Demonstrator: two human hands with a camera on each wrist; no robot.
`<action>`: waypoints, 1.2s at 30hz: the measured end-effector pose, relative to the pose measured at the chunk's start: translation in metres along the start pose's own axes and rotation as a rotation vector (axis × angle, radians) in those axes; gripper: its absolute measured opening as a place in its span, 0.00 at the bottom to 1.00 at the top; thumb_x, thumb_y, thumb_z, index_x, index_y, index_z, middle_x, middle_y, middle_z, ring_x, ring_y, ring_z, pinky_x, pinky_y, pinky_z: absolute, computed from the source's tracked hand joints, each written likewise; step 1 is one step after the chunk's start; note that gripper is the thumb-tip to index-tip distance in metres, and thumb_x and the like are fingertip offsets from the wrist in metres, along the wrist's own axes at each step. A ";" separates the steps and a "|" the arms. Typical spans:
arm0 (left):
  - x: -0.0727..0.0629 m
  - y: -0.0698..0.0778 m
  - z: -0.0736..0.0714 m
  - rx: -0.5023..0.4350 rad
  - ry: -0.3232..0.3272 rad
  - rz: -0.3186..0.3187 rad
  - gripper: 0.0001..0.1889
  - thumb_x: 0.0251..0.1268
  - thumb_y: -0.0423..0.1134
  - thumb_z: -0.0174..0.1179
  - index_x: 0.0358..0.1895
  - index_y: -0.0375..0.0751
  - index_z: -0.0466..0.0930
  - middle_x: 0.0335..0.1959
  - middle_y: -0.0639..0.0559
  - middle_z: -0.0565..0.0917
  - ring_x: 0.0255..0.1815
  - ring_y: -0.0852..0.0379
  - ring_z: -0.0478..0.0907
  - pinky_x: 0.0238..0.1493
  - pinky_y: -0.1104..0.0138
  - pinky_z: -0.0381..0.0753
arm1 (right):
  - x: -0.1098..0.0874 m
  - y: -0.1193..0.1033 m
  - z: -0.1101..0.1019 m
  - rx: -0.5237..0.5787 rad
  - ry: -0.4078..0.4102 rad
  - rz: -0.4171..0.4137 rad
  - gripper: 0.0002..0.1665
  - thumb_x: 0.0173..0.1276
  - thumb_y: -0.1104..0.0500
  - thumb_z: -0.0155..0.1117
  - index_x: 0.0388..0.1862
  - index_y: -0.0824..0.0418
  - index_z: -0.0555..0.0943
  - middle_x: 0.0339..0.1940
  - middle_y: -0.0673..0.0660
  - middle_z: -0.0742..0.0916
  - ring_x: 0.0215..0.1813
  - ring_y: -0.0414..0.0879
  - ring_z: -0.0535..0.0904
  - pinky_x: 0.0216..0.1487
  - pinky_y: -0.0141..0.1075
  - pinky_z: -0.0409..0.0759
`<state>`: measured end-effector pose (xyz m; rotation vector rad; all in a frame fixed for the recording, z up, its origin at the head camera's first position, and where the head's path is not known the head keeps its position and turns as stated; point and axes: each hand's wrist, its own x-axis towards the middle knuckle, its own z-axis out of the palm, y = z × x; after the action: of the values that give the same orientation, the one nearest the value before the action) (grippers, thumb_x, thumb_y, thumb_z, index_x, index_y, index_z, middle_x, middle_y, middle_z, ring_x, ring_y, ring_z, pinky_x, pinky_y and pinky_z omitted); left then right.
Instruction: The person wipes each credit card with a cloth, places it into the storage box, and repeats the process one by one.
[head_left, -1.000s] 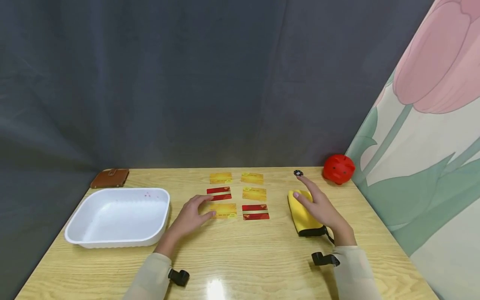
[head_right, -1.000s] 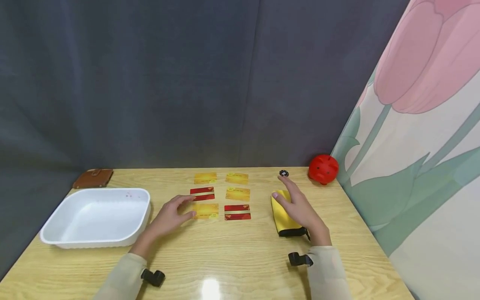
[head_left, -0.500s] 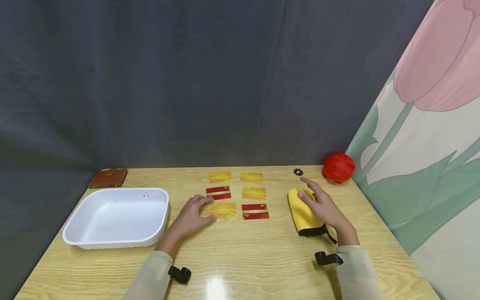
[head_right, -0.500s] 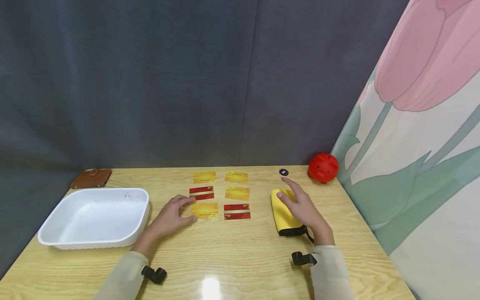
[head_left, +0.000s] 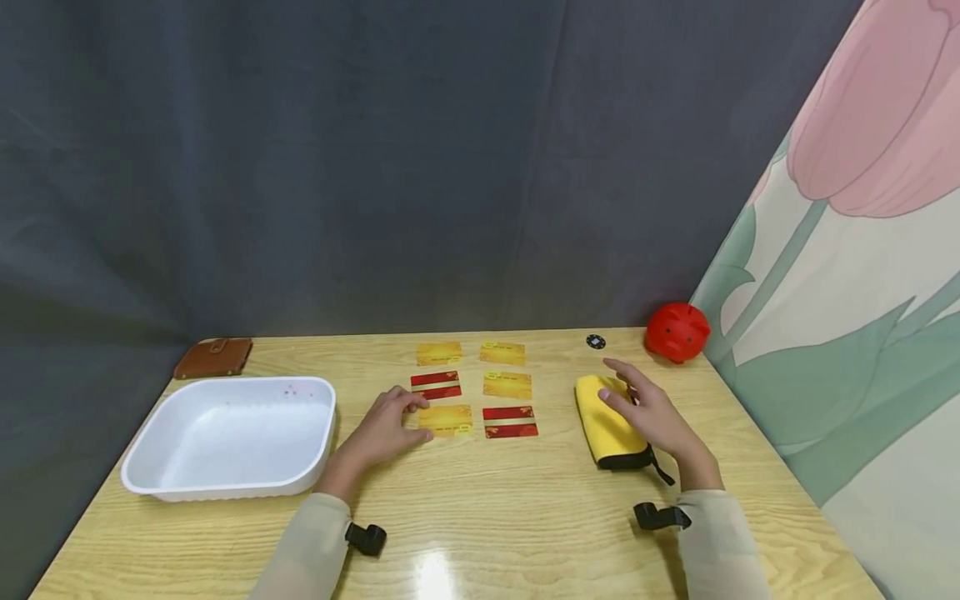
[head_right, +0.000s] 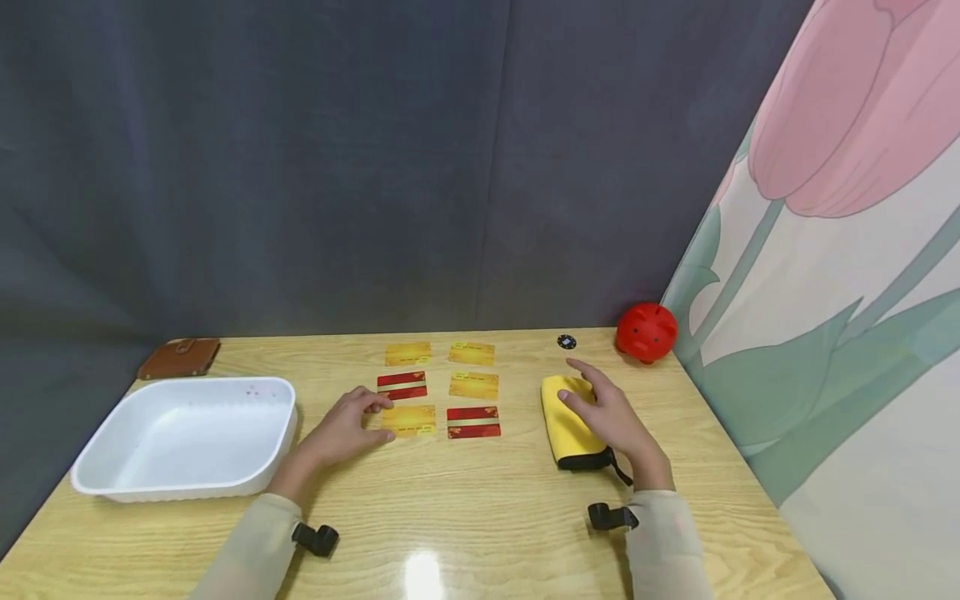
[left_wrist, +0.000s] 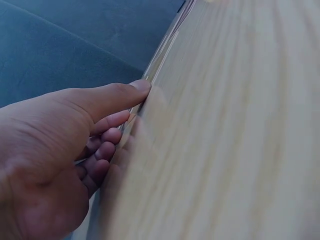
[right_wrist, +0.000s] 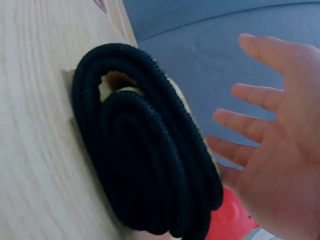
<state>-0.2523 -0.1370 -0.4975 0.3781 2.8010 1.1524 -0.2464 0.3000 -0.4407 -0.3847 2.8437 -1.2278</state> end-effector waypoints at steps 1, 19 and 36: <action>0.000 0.000 0.000 0.004 -0.007 -0.005 0.22 0.61 0.45 0.75 0.58 0.49 0.82 0.49 0.54 0.77 0.54 0.53 0.70 0.58 0.56 0.76 | -0.001 0.001 0.001 -0.005 -0.002 0.003 0.39 0.79 0.47 0.61 0.82 0.58 0.61 0.82 0.68 0.65 0.80 0.71 0.60 0.76 0.69 0.62; 0.003 -0.002 0.001 -0.146 -0.011 0.003 0.25 0.58 0.38 0.77 0.55 0.45 0.75 0.39 0.52 0.76 0.40 0.57 0.71 0.43 0.67 0.73 | -0.004 0.032 0.027 -0.126 -0.037 -0.088 0.42 0.66 0.53 0.75 0.76 0.60 0.71 0.82 0.69 0.63 0.81 0.73 0.56 0.74 0.76 0.57; -0.001 0.000 0.001 -0.212 -0.003 0.003 0.24 0.59 0.34 0.76 0.56 0.47 0.75 0.38 0.51 0.75 0.39 0.56 0.72 0.42 0.67 0.75 | -0.003 0.031 0.030 -0.202 0.037 -0.026 0.37 0.66 0.55 0.76 0.73 0.56 0.76 0.80 0.64 0.71 0.79 0.72 0.62 0.75 0.70 0.59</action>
<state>-0.2516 -0.1366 -0.4980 0.3645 2.6413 1.4297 -0.2463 0.2998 -0.4836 -0.4096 3.0136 -0.9637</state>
